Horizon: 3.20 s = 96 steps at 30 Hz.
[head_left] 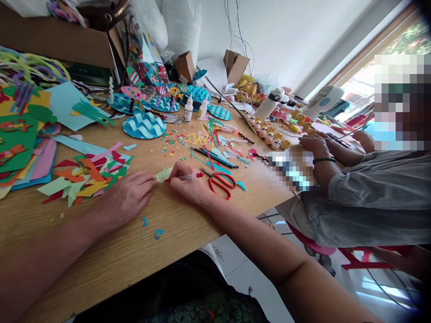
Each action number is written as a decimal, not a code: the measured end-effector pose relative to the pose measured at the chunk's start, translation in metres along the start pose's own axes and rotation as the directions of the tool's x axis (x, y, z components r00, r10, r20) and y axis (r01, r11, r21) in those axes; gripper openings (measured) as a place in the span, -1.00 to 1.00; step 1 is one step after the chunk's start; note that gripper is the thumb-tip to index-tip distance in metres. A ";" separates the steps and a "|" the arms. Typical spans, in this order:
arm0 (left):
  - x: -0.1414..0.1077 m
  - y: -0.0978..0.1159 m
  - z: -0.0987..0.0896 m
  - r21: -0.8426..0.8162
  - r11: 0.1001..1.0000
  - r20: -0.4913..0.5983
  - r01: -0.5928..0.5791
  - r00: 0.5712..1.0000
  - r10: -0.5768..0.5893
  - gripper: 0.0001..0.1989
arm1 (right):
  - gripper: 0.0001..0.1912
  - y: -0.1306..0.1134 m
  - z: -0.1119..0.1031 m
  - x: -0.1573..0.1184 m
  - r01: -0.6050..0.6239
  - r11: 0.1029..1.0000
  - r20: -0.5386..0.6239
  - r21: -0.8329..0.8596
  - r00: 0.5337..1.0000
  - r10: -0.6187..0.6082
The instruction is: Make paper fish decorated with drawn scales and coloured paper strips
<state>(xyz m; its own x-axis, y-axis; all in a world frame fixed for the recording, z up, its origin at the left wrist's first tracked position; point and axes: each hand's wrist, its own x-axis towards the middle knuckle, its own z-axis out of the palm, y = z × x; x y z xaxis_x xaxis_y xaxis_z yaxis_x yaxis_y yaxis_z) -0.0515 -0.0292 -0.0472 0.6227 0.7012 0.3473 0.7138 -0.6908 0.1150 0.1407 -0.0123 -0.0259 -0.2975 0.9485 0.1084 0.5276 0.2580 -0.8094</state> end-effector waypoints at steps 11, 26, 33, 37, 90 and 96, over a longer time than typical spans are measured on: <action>-0.001 -0.001 0.000 -0.011 1.000 0.029 0.018 0.999 -0.017 -0.61 | -0.96 0.003 0.001 0.004 -0.036 0.992 -0.027 0.123 0.999 0.040; 0.000 0.001 -0.001 -0.026 0.999 0.043 0.034 0.999 -0.033 -0.60 | -0.97 0.003 0.001 0.002 -0.036 0.999 -0.016 0.024 0.999 0.036; 0.000 0.000 -0.001 -0.038 0.999 0.045 0.036 0.998 -0.034 -0.61 | -0.97 0.007 0.002 0.003 -0.013 1.000 -0.032 0.014 0.999 0.014; 0.001 0.000 -0.002 -0.029 0.999 0.050 0.034 0.998 -0.033 -0.61 | -0.96 0.008 0.002 0.004 -0.013 0.999 -0.025 0.047 1.000 0.014; -0.002 -0.002 0.000 0.018 0.999 0.023 -0.041 0.999 0.040 -0.55 | -0.98 0.014 -0.009 0.005 -0.005 0.999 0.052 0.046 0.999 0.002; -0.001 -0.002 0.001 0.013 0.999 0.001 -0.039 0.999 0.039 -0.59 | -0.99 0.019 -0.006 0.007 0.016 0.999 0.024 0.043 1.000 -0.017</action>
<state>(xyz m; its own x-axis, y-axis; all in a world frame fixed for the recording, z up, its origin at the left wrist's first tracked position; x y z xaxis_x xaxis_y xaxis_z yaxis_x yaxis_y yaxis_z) -0.0531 -0.0288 -0.0487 0.6507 0.6737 0.3503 0.6930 -0.7155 0.0887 0.1535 0.0001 -0.0370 -0.3259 0.9392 0.1084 0.4876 0.2652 -0.8318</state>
